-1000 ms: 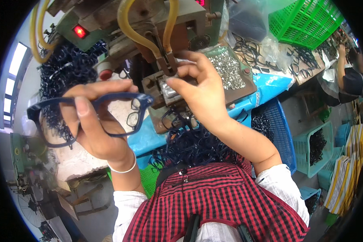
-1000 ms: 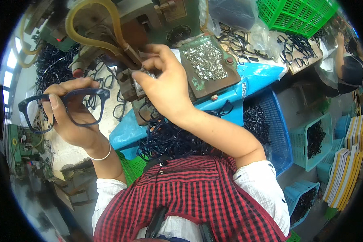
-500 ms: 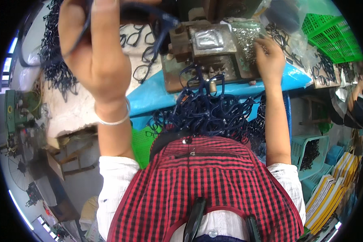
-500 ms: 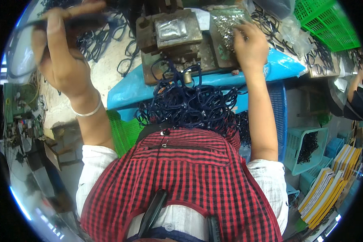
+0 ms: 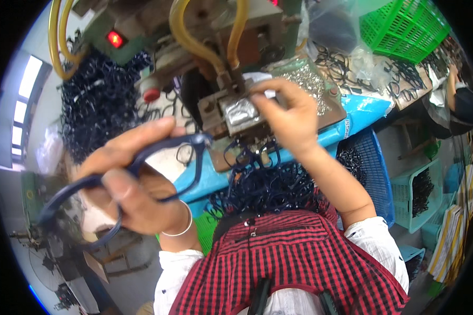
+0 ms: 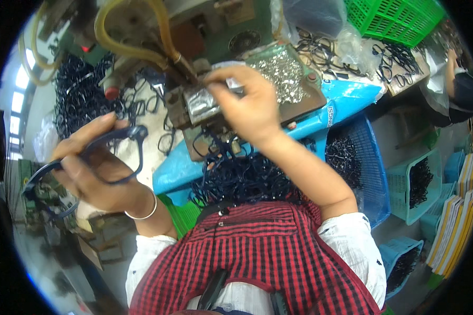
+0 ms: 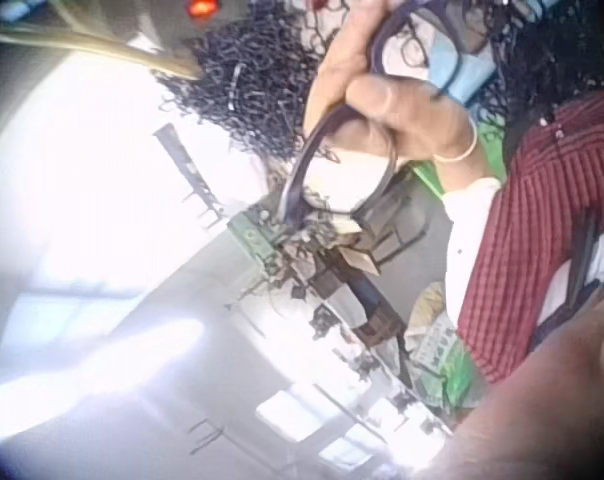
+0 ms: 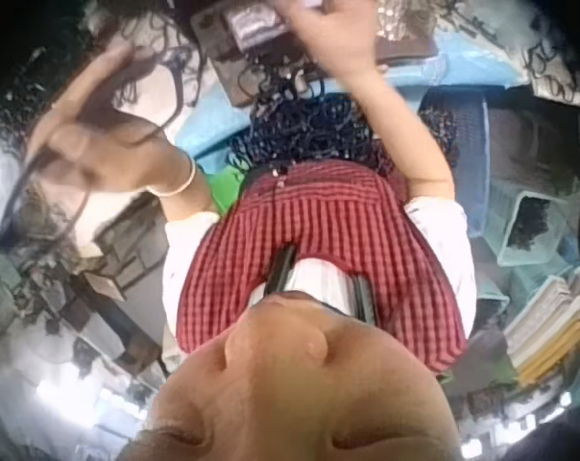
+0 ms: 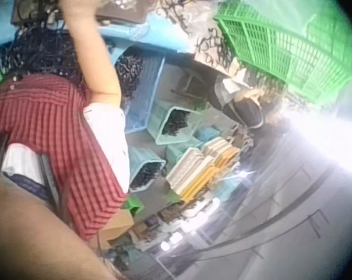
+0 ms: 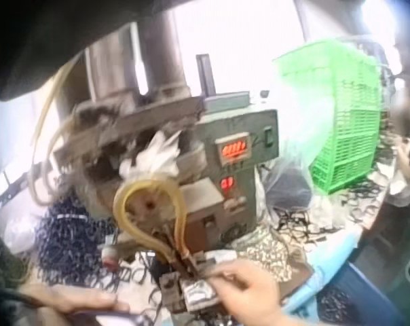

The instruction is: The person repeatedly picks up black spectacle frames and small metal components, places them into a press machine, and removes the assembled units. The person transfers finished frames into a green basket and continues the cycle with additional frames and components.

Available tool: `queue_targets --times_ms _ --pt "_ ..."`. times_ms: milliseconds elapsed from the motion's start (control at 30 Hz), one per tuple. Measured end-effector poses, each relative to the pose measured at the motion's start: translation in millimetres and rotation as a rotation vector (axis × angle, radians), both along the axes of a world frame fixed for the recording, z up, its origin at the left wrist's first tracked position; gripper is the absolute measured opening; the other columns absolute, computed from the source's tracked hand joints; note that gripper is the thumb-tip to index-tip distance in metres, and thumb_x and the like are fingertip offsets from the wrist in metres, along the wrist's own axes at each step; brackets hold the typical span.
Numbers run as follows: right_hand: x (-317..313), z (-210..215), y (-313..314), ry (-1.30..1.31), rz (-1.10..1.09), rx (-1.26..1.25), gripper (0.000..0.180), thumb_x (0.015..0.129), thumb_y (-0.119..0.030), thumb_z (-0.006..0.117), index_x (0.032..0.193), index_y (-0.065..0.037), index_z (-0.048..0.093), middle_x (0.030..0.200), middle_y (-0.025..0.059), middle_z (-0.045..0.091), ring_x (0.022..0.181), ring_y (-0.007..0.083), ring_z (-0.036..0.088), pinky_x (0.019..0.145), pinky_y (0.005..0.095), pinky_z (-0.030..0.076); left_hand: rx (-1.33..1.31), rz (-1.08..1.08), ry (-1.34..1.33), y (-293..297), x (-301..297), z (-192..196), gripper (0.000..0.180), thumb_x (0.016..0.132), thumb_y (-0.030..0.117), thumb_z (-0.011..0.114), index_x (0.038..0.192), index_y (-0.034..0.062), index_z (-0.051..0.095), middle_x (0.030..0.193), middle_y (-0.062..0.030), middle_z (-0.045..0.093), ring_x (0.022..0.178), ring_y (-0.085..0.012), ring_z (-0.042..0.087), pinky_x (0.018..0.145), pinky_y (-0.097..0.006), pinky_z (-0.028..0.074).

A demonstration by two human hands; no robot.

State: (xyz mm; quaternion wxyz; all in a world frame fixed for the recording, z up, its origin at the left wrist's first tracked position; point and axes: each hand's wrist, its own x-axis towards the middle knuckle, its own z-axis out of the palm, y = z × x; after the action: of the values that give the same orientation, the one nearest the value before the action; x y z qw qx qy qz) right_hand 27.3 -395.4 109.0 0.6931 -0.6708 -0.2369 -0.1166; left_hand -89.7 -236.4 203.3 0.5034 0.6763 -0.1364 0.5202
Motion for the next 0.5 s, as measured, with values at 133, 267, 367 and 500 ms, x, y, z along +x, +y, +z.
queue_targets --times_ms 133,267,367,500 --pt "-14.5 2.9 13.3 0.218 0.164 0.226 0.049 0.084 0.004 0.075 0.129 0.003 0.056 0.107 0.0070 0.070 0.098 0.0103 0.064 0.090 0.0258 0.051 -0.010 0.137 0.127 1.9 19.2 -6.3 0.026 0.109 0.024 0.040 0.104 -0.0012 0.043 0.094 -0.0274 0.071 0.077 -0.0273 0.070 0.087 -0.040 0.055" --pt "-15.7 12.6 9.0 0.336 0.205 0.297 0.056 0.083 0.005 0.075 0.133 0.004 0.051 0.106 0.0105 0.069 0.096 0.0118 0.066 0.091 0.0261 0.052 0.013 0.243 0.144 8.3 37.9 1.0 0.021 0.109 0.019 0.041 0.104 -0.0021 0.041 0.093 -0.0264 0.070 0.073 -0.0242 0.070 0.063 -0.031 0.061" --pt "-15.5 15.9 11.6 0.332 0.203 0.322 0.057 0.083 0.006 0.075 0.135 0.005 0.050 0.102 0.0098 0.070 0.094 0.0109 0.066 0.089 0.0260 0.052 -0.035 0.196 0.116 10.4 38.1 -0.7 0.021 0.109 0.017 0.041 0.104 -0.0029 0.041 0.092 -0.0260 0.069 0.073 -0.0242 0.070 0.055 -0.029 0.061" --pt "-16.9 27.5 11.8 0.488 0.221 0.329 0.058 0.082 0.008 0.074 0.136 0.006 0.051 0.095 0.0070 0.070 0.093 0.0106 0.066 0.087 0.0254 0.052 -0.044 0.183 0.115 10.9 39.0 0.2 0.020 0.109 0.017 0.042 0.106 -0.0031 0.041 0.092 -0.0257 0.068 0.074 -0.0251 0.071 0.060 -0.031 0.063"
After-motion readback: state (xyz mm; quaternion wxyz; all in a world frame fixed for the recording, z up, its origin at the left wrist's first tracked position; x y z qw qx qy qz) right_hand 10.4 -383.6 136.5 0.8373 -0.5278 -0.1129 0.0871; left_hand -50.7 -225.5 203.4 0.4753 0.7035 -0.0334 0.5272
